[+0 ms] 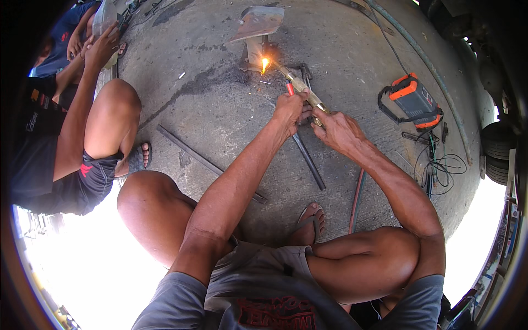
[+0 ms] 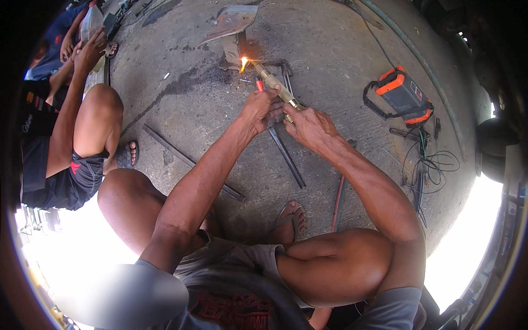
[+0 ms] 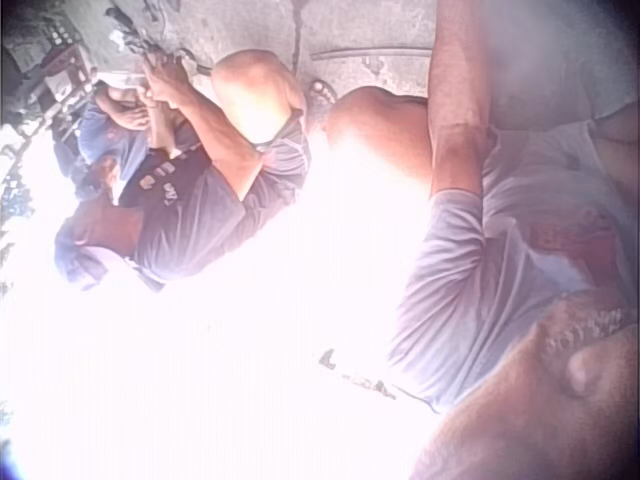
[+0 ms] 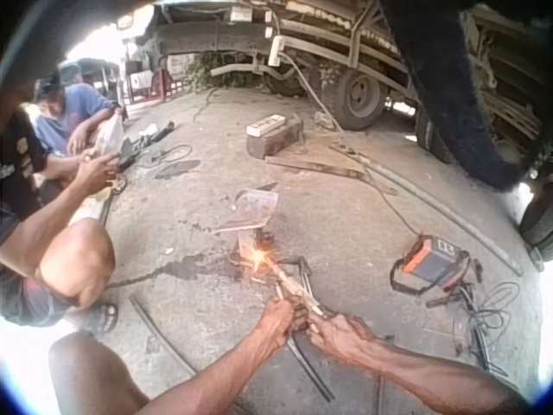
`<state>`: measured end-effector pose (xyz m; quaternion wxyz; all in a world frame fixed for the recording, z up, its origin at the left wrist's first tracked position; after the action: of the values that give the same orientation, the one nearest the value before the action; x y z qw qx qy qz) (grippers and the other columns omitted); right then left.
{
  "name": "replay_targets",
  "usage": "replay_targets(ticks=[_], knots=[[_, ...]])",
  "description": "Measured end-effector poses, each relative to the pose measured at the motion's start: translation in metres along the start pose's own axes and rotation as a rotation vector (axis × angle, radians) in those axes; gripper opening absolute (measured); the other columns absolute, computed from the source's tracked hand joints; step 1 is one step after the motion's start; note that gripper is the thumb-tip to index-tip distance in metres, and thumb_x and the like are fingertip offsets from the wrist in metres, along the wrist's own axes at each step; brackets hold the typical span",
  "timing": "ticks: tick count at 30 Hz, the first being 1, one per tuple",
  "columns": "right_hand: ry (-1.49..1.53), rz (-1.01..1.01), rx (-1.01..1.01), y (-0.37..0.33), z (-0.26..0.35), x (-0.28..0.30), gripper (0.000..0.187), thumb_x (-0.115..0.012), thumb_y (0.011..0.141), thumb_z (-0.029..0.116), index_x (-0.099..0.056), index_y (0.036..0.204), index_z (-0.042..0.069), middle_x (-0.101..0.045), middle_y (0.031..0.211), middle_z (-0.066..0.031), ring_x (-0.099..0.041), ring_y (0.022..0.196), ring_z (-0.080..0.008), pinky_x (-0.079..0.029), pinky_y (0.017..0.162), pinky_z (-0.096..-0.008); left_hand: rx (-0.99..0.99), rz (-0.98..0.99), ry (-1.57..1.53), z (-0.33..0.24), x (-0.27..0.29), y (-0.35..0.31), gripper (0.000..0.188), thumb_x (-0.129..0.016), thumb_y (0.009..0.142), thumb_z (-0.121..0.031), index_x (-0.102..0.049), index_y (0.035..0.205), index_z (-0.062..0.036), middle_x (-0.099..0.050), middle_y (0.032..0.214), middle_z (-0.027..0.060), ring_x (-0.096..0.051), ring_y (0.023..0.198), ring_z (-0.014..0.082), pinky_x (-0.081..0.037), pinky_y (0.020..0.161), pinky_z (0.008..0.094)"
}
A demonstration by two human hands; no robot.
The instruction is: The person uses a welding torch to heat a metal plate resting on a block, then uses a hammer to strike the heated area. The person repeats this heating and hammering process several times while seated on the floor.
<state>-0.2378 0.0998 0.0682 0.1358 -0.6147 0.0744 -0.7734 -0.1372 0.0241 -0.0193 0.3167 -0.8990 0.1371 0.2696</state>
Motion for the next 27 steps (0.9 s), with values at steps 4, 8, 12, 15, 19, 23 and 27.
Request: replay_targets(ticks=[4, 8, 12, 15, 19, 23, 27], knots=[[0.006, -0.005, 0.006, 0.0008, 0.0003, -0.0006, 0.033, -0.065, 0.099, 0.021, -0.060, 0.130, 0.011, -0.074, 0.085, -0.0214, -0.076, 0.082, -0.0404, -0.061, 0.075, -0.0539, -0.002, -0.006, 0.002, -0.0010, 0.0011, -0.0008, 0.024, -0.066, 0.106, -0.022, -0.063, 0.112, 0.0018, -0.067, 0.103, 0.0137, -0.072, 0.087, 0.0250, -0.065, 0.076, 0.0382], [-0.002, -0.027, 0.021, 0.0010, -0.0025, -0.0021, 0.033, -0.064, 0.098, 0.019, -0.061, 0.130, 0.012, -0.074, 0.085, -0.0216, -0.076, 0.080, -0.0403, -0.061, 0.074, -0.0539, 0.002, -0.003, 0.011, -0.0011, -0.0013, -0.0014, 0.024, -0.066, 0.106, -0.022, -0.063, 0.112, 0.0013, -0.067, 0.103, 0.0135, -0.072, 0.087, 0.0246, -0.065, 0.076, 0.0379], [-0.003, -0.022, 0.027, 0.0011, 0.0001, -0.0006, 0.034, -0.062, 0.097, 0.018, -0.061, 0.131, 0.011, -0.074, 0.085, -0.0220, -0.076, 0.080, -0.0404, -0.061, 0.074, -0.0538, 0.000, -0.008, 0.016, -0.0013, 0.0005, -0.0011, 0.025, -0.065, 0.107, -0.022, -0.063, 0.112, 0.0020, -0.068, 0.102, 0.0136, -0.072, 0.086, 0.0243, -0.065, 0.076, 0.0375], [-0.011, 0.002, 0.010, 0.0013, 0.0001, -0.0002, 0.038, -0.062, 0.096, 0.018, -0.060, 0.133, 0.010, -0.074, 0.086, -0.0221, -0.076, 0.081, -0.0404, -0.061, 0.075, -0.0535, 0.012, 0.009, 0.024, -0.0007, 0.0000, -0.0008, 0.027, -0.065, 0.107, -0.023, -0.063, 0.115, 0.0022, -0.068, 0.108, 0.0146, -0.071, 0.093, 0.0260, -0.063, 0.083, 0.0394], [-0.015, 0.028, -0.017, 0.0016, 0.0003, -0.0002, 0.042, -0.062, 0.095, 0.018, -0.059, 0.136, 0.009, -0.074, 0.087, -0.0224, -0.076, 0.082, -0.0406, -0.062, 0.076, -0.0535, 0.029, 0.025, 0.047, -0.0003, 0.0000, -0.0012, 0.031, -0.065, 0.107, -0.024, -0.062, 0.123, 0.0022, -0.067, 0.118, 0.0164, -0.069, 0.107, 0.0296, -0.059, 0.096, 0.0436], [-0.020, 0.010, -0.003, 0.0009, -0.0012, -0.0015, 0.044, -0.062, 0.095, 0.019, -0.058, 0.138, 0.010, -0.074, 0.088, -0.0232, -0.076, 0.083, -0.0414, -0.062, 0.078, -0.0543, 0.004, -0.003, 0.018, 0.0000, 0.0003, -0.0010, 0.025, -0.065, 0.107, -0.023, -0.064, 0.114, 0.0013, -0.068, 0.103, 0.0128, -0.072, 0.088, 0.0244, -0.064, 0.078, 0.0381], [-0.030, -0.005, 0.007, 0.0016, 0.0006, -0.0011, 0.043, -0.062, 0.095, 0.019, -0.058, 0.136, 0.010, -0.075, 0.089, -0.0241, -0.076, 0.084, -0.0429, -0.061, 0.079, -0.0554, 0.009, -0.003, 0.016, 0.0009, 0.0017, 0.0013, 0.025, -0.066, 0.106, -0.023, -0.064, 0.114, 0.0003, -0.068, 0.103, 0.0123, -0.072, 0.088, 0.0243, -0.064, 0.077, 0.0383]])
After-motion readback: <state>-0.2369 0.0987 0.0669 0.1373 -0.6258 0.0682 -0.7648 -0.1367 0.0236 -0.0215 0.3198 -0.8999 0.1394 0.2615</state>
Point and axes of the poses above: each hand's wrist, its own y-axis towards the middle knuckle, its own x-axis out of the back of the hand, z = x × y, the point moved 7 cm from there along y, towards the middle knuckle
